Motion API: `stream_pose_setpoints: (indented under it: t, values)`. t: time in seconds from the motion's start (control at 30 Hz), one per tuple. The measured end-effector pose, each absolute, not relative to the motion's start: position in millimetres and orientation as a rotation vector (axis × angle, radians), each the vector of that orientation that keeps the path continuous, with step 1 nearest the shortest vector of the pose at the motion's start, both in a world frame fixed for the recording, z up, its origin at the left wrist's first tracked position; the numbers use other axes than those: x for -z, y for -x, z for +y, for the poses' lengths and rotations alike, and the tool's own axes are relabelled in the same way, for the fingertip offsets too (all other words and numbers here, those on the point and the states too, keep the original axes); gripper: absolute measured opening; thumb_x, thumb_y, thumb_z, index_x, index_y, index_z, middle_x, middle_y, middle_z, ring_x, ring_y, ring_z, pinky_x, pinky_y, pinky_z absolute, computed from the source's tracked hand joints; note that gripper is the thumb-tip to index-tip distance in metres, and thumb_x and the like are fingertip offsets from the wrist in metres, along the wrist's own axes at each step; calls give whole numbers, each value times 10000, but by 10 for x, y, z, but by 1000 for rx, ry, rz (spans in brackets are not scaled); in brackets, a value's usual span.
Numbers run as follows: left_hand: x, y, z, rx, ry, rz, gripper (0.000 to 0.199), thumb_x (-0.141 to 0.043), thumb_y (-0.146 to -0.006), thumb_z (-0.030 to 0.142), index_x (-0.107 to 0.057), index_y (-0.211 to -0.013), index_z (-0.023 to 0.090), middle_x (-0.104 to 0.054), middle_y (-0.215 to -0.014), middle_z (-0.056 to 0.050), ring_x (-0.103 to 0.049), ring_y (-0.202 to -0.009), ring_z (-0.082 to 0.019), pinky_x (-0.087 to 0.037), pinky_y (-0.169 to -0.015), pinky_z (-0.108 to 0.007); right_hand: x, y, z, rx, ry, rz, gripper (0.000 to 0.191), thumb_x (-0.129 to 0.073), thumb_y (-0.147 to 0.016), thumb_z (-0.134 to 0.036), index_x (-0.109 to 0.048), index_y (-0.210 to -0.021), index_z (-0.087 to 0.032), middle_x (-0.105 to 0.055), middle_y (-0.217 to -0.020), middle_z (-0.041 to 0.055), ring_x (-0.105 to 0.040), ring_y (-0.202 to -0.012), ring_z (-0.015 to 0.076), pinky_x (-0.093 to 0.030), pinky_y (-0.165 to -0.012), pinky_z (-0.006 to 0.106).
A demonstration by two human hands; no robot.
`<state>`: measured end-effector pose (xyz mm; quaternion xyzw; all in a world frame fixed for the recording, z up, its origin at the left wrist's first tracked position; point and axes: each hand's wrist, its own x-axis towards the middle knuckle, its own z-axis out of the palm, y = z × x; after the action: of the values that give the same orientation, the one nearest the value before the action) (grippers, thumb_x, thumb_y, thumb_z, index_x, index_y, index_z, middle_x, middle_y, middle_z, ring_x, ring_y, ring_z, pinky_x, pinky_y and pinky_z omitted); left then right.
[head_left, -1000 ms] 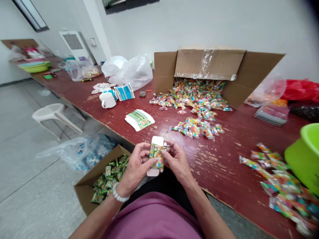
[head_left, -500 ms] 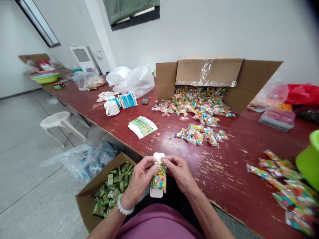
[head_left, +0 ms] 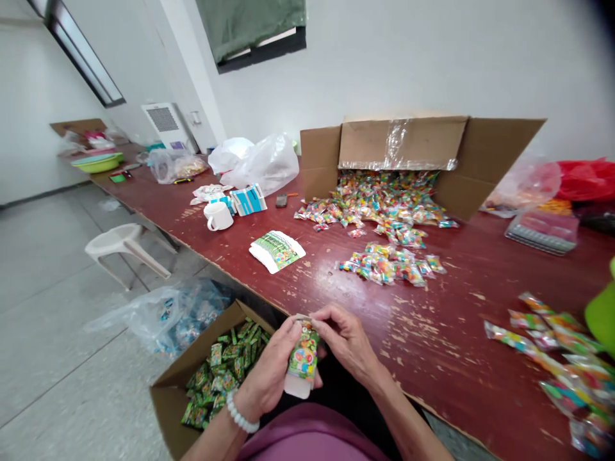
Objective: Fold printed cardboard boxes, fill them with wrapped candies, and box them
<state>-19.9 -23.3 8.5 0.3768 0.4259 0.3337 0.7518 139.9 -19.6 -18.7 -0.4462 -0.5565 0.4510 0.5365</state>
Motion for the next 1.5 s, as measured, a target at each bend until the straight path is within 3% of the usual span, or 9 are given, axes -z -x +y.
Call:
stream_pose_setpoints:
  t: [0.13,0.27,0.67,0.9,1.13,1.23,1.33,1.4,1.5]
  values:
    - [-96,183,-193,-751,-836,1042,602,-518,-897,634,-523,-1311,197,-668,-729,-29,-607,-468,-150,-490,-424,-249,76,-1401,-185,-1133,1106,-1358,265,-644,-890,-423,-703,-782,-188,-678,-746,23,-613,-687,157,-481,-660,279]
    - [-137,174,-136,-749,-897,1087,749,-495,-863,716,-554,-1372,171,-692,-719,-47,-608,-469,-146,-479,-424,-234,11,-1410,-137,-1318,1118,-1236,203,-746,-776,-359,-669,-754,-173,-686,-707,2,-597,-614,131,-470,-594,250]
    - [-114,191,-126,-747,-942,1018,805,-562,-829,709,-571,-1395,137,-727,-748,-82,-604,-447,-135,-488,-412,-235,-9,-1398,-148,-1286,1090,-1179,162,-704,-783,-317,-668,-725,-170,-677,-696,-1,-583,-605,119,-453,-560,230]
    - [-62,204,-108,-761,-906,1038,662,-637,-839,610,-637,-1321,157,-738,-862,-84,-659,-635,-163,-477,-449,-198,-46,-1464,-215,-1123,1119,-1525,213,-633,-898,-324,-684,-743,-188,-661,-774,14,-585,-686,134,-454,-636,246]
    - [131,204,-118,-733,-777,979,439,-668,-859,482,-603,-1235,264,-705,-888,-14,-630,-557,-130,-497,-466,-226,118,-1528,-11,-775,1153,-1922,198,-538,-970,-274,-706,-886,-214,-681,-926,46,-623,-857,173,-470,-796,289]
    - [230,217,-172,-726,-639,913,367,-718,-836,398,-600,-1147,242,-708,-874,-16,-677,-672,-148,-555,-650,-268,192,-1752,387,-439,1449,-2028,213,-499,-986,-250,-700,-1034,-202,-690,-1108,93,-591,-1038,221,-430,-913,346]
    - [377,306,-256,-730,-620,903,323,-742,-832,353,-628,-1085,186,-724,-1008,-70,-682,-900,-163,-520,-839,-259,227,-1969,757,-59,1926,-1993,326,-431,-956,-123,-616,-1223,-142,-618,-1285,192,-483,-1197,328,-324,-988,507]
    - [476,431,-305,-657,-638,941,319,-756,-821,351,-633,-1051,167,-718,-1021,-84,-668,-887,-164,-508,-815,-259,247,-2037,905,-35,1971,-2017,338,-388,-936,-63,-628,-1169,-110,-643,-1217,227,-470,-1191,350,-275,-1000,553]
    - [546,710,-302,-572,-705,1017,331,-820,-739,329,-612,-949,179,-686,-859,-25,-624,-740,-145,-485,-707,-252,286,-2025,990,-101,1898,-2076,313,-382,-930,-48,-663,-1048,-117,-684,-1085,223,-497,-1139,334,-273,-1009,532]
